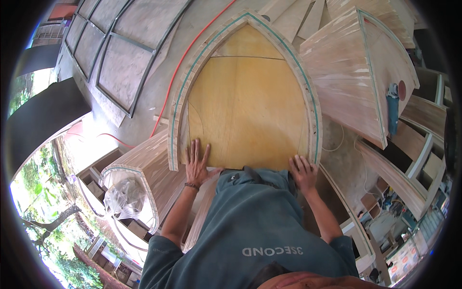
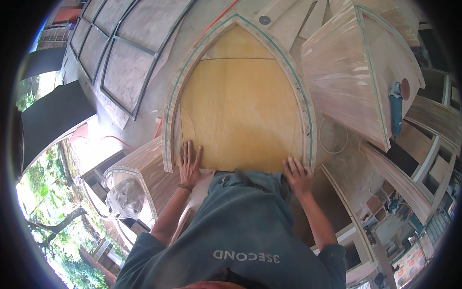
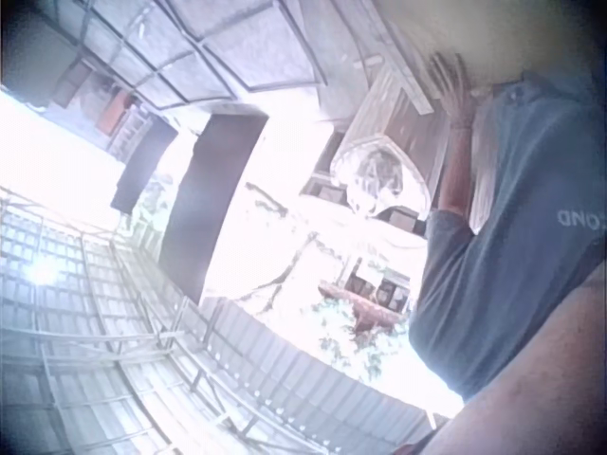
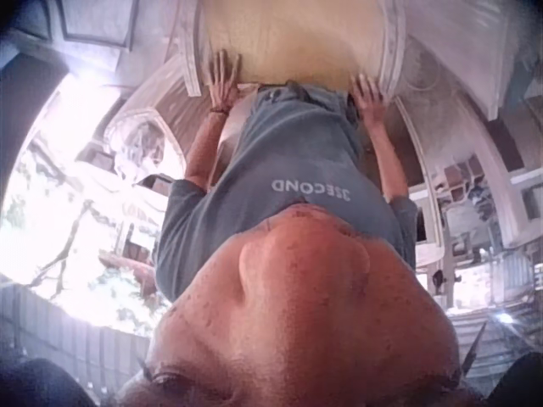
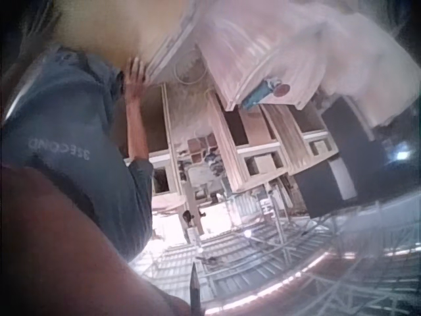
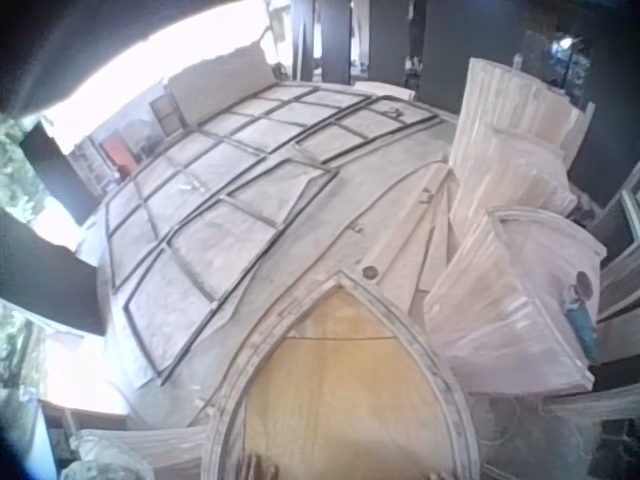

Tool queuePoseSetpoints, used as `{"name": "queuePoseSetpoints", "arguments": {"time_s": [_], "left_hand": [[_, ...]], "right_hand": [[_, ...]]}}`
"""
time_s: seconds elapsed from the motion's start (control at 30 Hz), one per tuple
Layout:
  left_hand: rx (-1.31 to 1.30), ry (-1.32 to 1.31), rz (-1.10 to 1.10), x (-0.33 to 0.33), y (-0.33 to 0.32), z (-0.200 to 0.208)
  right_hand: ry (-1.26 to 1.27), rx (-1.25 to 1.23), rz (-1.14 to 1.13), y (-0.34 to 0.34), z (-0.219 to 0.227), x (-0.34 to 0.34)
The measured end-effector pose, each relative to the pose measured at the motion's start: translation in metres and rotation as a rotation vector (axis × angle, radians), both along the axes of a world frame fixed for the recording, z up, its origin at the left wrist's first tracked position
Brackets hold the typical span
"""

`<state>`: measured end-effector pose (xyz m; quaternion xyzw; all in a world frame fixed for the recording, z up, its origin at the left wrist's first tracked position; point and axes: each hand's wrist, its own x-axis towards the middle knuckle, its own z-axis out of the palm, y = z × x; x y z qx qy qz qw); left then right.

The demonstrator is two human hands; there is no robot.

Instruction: The person positions a curved wooden panel on a workbench, marks its edges with a pen, and sands the surface and edges using a handheld electric sander. The person handles the panel and the sander throughout the task.

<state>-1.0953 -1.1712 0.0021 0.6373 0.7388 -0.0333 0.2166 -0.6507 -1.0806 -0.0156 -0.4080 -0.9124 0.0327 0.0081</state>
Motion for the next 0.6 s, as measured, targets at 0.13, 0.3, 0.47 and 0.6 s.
{"name": "queuePoseSetpoints", "arguments": {"time_s": [0.13,0.3,0.47,0.6], "left_hand": [[-0.077,0.064,-0.198,-0.041,-0.027,-0.006],[0.028,0.075,-0.281,-0.054,-0.047,-0.042],[0.055,0.025,-0.236,-0.055,-0.057,-0.056],[0.064,-0.003,-0.221,-0.055,-0.055,-0.051]], "right_hand": [[-0.019,0.01,-0.006,-0.001,0.001,-0.001],[-0.059,-0.003,-0.01,0.001,0.003,0.001],[-0.071,0.001,0.0,0.001,0.002,0.001],[-0.108,0.062,0.008,-0.003,-0.006,0.003]]}}
